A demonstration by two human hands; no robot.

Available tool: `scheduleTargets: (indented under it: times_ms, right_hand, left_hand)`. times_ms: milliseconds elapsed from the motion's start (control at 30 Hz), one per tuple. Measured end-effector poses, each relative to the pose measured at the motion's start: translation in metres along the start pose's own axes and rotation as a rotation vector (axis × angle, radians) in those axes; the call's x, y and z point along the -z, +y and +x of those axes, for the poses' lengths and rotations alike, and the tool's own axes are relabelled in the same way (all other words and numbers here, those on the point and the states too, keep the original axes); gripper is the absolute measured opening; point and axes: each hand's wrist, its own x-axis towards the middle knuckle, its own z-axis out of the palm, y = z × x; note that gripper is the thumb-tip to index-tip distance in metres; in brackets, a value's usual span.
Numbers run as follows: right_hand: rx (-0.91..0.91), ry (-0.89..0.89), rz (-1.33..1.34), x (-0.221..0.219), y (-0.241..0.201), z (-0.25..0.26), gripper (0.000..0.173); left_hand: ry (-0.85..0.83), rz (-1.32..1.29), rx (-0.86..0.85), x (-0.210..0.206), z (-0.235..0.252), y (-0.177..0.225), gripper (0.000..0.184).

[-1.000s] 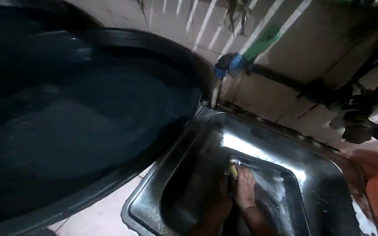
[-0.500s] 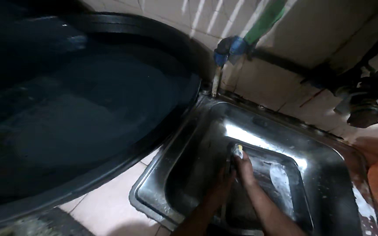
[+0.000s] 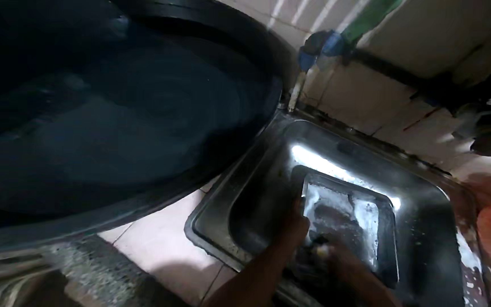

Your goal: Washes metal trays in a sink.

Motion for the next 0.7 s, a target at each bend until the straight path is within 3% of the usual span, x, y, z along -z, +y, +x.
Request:
scheduleTargets:
  times_ms: [133,233,300,367,400,467,567,700]
  right_hand:
    - [-0.359,0.026,-0.191,0.029,0.081,-0.007,0.057]
    - [-0.552,0.300,-0.177,0.035,0.074,0.011,0.057]
    - [-0.429,0.567,-0.197,0.011,0.037,0.036,0.060]
    - [-0.033,0.859,-0.303,-0.019,-0.007,0.062,0.049]
    - [0.087,0.827,-0.277,-0.023,-0.035,0.068,0.041]
    - [0.157,0.662,-0.245,-0.012,-0.058,0.075,0.036]
    - [0.083,0.424,-0.358,0.039,-0.011,0.087,0.047]
    - [-0.041,0.126,-0.697,0.119,0.045,0.079,0.036]
  left_hand:
    - [-0.012,0.023,0.017,0.001,0.002,0.004,0.081]
    - [-0.008,0.067,0.049,-0.001,0.003,0.001,0.080]
    - [-0.011,0.097,0.068,-0.001,0.001,0.004,0.080]
    - [0.003,0.079,0.048,-0.001,-0.001,0.006,0.085]
    - [0.016,0.050,0.056,-0.001,-0.001,0.006,0.088]
    - [0.032,0.038,0.089,-0.001,0.000,0.005,0.087]
    - [0.018,0.100,0.082,0.001,0.000,0.006,0.088]
    - [-0.025,0.100,0.074,0.005,0.000,0.005,0.083]
